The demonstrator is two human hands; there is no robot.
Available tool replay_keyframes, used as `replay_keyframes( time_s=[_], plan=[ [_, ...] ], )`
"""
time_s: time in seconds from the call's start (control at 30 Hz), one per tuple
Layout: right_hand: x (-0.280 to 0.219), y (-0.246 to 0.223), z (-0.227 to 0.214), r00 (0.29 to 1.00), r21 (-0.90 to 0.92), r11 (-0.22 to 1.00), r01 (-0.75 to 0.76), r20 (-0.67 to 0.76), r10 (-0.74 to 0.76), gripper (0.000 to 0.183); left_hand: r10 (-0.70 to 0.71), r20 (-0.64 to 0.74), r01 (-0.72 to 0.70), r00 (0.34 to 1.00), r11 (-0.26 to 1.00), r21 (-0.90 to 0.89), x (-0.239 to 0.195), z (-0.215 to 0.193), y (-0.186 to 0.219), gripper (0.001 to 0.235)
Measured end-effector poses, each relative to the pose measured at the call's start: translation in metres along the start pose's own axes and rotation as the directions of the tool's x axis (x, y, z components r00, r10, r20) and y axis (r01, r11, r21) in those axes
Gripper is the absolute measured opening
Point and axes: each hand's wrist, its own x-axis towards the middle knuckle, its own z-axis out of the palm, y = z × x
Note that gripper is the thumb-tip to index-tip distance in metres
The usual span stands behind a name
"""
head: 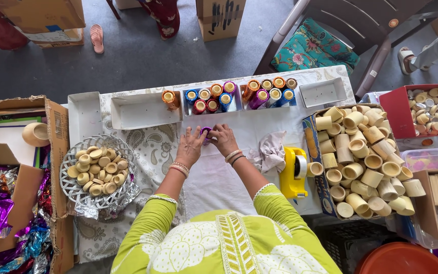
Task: The person wraps small beige cups in shiny purple foil, folds the ends, and secures them with tape. They place the finished wrapped cups into a white tray and continue the process with additional cups and foil.
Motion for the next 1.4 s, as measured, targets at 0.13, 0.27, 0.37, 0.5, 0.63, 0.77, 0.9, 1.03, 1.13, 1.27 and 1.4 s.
replay_keyframes(
  time_s=[0.13,0.27,0.37,0.5,0.63,0.77,0.9,1.03,1.13,1.27,1.4],
  plan=[
    [0.004,0.001,0.002,1.0,0.01,1.0,-0.012,0.023,0.012,0.017,0.003,0.023,-0.003,1.0,1.0,0.011,0.0,-0.015,0.001,0.063],
    [0.005,0.005,0.004,1.0,0.005,1.0,-0.011,0.027,0.011,0.019,-0.044,-0.012,0.04,0.999,0.977,-0.211,0.002,-0.016,-0.005,0.056],
    [0.004,0.006,0.004,0.999,-0.004,1.0,-0.019,0.035,0.019,0.019,0.0,-0.136,-0.022,0.991,0.986,-0.165,-0.002,-0.002,-0.01,0.045],
    [0.004,0.0,0.0,0.999,-0.012,1.0,-0.02,0.032,0.021,0.021,0.069,-0.047,-0.069,0.997,0.998,0.009,0.004,-0.01,-0.013,0.03],
    [0.004,-0.003,0.003,0.999,-0.016,1.0,-0.003,0.045,0.003,0.02,0.024,-0.027,-0.026,0.999,0.997,-0.076,0.01,-0.033,-0.01,0.024],
    [0.006,-0.002,0.0,0.998,-0.041,0.998,-0.042,0.041,0.043,0.019,0.011,-0.036,-0.017,0.999,0.985,-0.172,0.011,-0.033,-0.011,0.028],
    [0.003,0.001,-0.002,0.998,-0.046,0.997,-0.058,0.036,0.059,0.019,-0.033,-0.2,-0.02,0.979,0.966,-0.256,0.004,-0.025,-0.003,0.035],
    [0.003,-0.001,-0.005,0.999,-0.043,0.999,-0.03,0.026,0.032,0.025,-0.007,-0.196,-0.046,0.981,0.964,-0.263,0.002,-0.029,0.004,0.031],
    [0.002,-0.01,-0.013,0.996,0.042,0.998,-0.042,0.075,0.039,0.025,-0.01,-0.176,-0.032,0.984,0.972,-0.233,0.0,-0.022,0.001,0.03],
    [0.001,-0.022,-0.024,0.996,0.111,0.992,-0.053,0.073,0.045,0.037,-0.019,-0.169,-0.022,0.985,0.971,-0.239,0.0,-0.017,-0.002,0.027],
    [0.0,-0.024,-0.031,0.997,0.137,0.988,-0.065,0.041,0.06,0.048,-0.02,-0.192,-0.033,0.981,0.963,-0.267,0.001,-0.02,-0.002,0.028]
  ],
)
